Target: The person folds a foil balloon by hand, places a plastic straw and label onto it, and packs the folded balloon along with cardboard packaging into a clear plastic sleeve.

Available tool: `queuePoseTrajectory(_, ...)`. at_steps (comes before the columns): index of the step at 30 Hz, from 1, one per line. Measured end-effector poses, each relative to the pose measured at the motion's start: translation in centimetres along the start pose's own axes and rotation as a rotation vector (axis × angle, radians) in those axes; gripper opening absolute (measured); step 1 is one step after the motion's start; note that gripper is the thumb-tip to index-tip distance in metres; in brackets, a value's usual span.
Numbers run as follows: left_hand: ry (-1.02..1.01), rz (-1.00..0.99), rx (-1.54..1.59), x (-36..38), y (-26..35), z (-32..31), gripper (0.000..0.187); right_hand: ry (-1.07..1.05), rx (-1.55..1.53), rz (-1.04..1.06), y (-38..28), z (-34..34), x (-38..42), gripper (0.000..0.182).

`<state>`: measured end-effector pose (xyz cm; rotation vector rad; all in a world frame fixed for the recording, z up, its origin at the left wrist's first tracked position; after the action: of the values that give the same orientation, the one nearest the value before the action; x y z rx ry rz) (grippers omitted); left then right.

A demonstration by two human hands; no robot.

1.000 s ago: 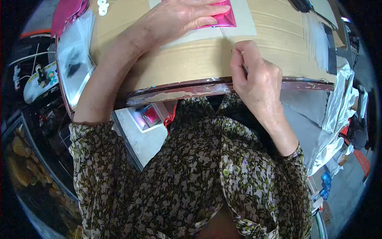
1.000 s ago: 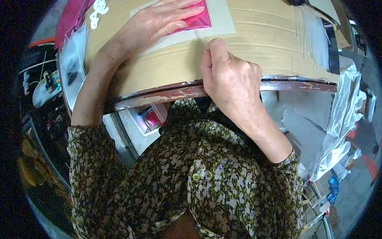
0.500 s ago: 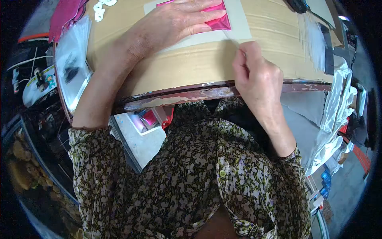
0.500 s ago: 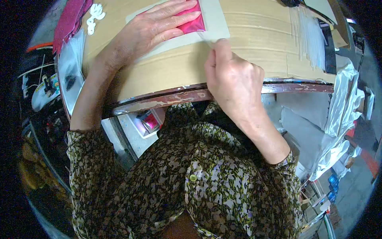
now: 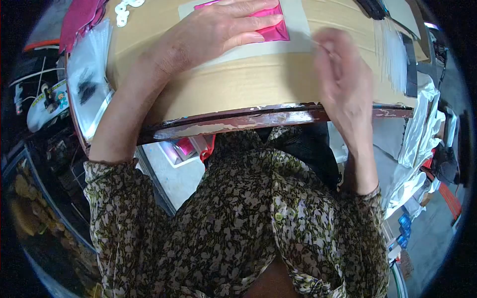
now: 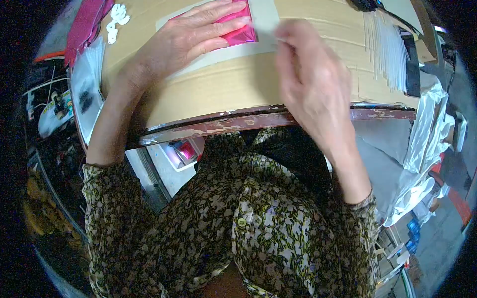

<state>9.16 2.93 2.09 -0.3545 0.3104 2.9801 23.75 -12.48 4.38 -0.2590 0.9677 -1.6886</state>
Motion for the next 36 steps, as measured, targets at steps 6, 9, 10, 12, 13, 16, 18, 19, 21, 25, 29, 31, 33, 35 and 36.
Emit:
queuePoseTrajectory(6,0.077,-0.042,-0.113,-0.1,0.0,-0.3,0.049,-0.107,0.178,0.452,0.0,-2.7,-3.1,0.012)
queuePoseTrajectory(9,0.157,0.077,0.067,-0.1,-0.4,-0.2,0.049,-0.168,0.293,0.685,-0.6,-2.6,-3.3,0.017)
queuePoseTrajectory(10,0.162,0.083,0.083,-0.1,-0.4,-0.1,0.049,-0.181,0.335,0.816,-1.2,-2.6,-3.2,0.019)
queuePoseTrajectory(12,0.167,0.094,0.099,0.1,-0.4,-0.3,0.049,-0.195,0.373,0.948,-1.7,-2.5,-3.2,0.022)
queuePoseTrajectory(13,0.159,0.112,0.108,0.2,-0.5,-0.5,0.048,-0.227,0.405,0.994,-1.9,-2.7,-3.2,0.022)
queuePoseTrajectory(16,0.148,0.135,0.114,0.2,-0.4,-0.5,0.048,-0.266,0.483,1.055,-2.2,-3.2,-3.0,0.021)
queuePoseTrajectory(18,0.147,0.143,0.108,0.4,-0.6,-1.0,0.047,-0.272,0.528,1.075,-2.6,-3.5,-2.7,0.020)
queuePoseTrajectory(19,0.156,0.163,0.196,0.6,-0.9,-1.6,0.047,-0.265,0.561,1.062,-2.8,-3.6,-2.6,0.020)
queuePoseTrajectory(21,0.165,0.188,0.287,0.5,-1.0,-1.8,0.047,-0.262,0.591,1.051,-3.2,-3.8,-2.2,0.020)
queuePoseTrajectory(25,0.090,0.248,0.283,0.5,-1.1,-2.2,0.045,-0.225,0.608,0.863,-3.7,-4.0,-2.5,0.020)
queuePoseTrajectory(29,0.055,0.227,0.263,0.4,-0.6,-1.1,0.046,-0.214,0.577,0.794,-3.5,-3.6,-2.5,0.017)
queuePoseTrajectory(31,0.048,0.158,0.180,0.3,-0.6,-1.2,0.047,-0.231,0.499,0.751,-3.0,-3.3,-2.8,0.017)
queuePoseTrajectory(33,0.042,0.087,0.094,0.3,-0.2,-1.1,0.048,-0.246,0.422,0.709,-1.9,-2.9,-2.7,0.017)
queuePoseTrajectory(35,0.043,0.115,0.160,0.2,0.0,-0.7,0.050,-0.304,0.032,0.494,0.7,-2.0,-2.9,0.024)
queuePoseTrajectory(36,0.048,0.119,0.159,0.1,0.4,-0.3,0.050,-0.308,0.034,0.499,1.3,-1.6,-3.0,0.024)
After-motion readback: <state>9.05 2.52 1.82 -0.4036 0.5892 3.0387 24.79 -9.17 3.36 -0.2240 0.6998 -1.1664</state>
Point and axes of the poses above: each hand's wrist, its own x-axis away from the middle knuckle, its own z-axis out of the back of the hand, y = z × x, the point moved 5 cm from there along -x, towards the middle knuckle, and after that the axes turned 6 degrees about -x, right-handed, at the moved point
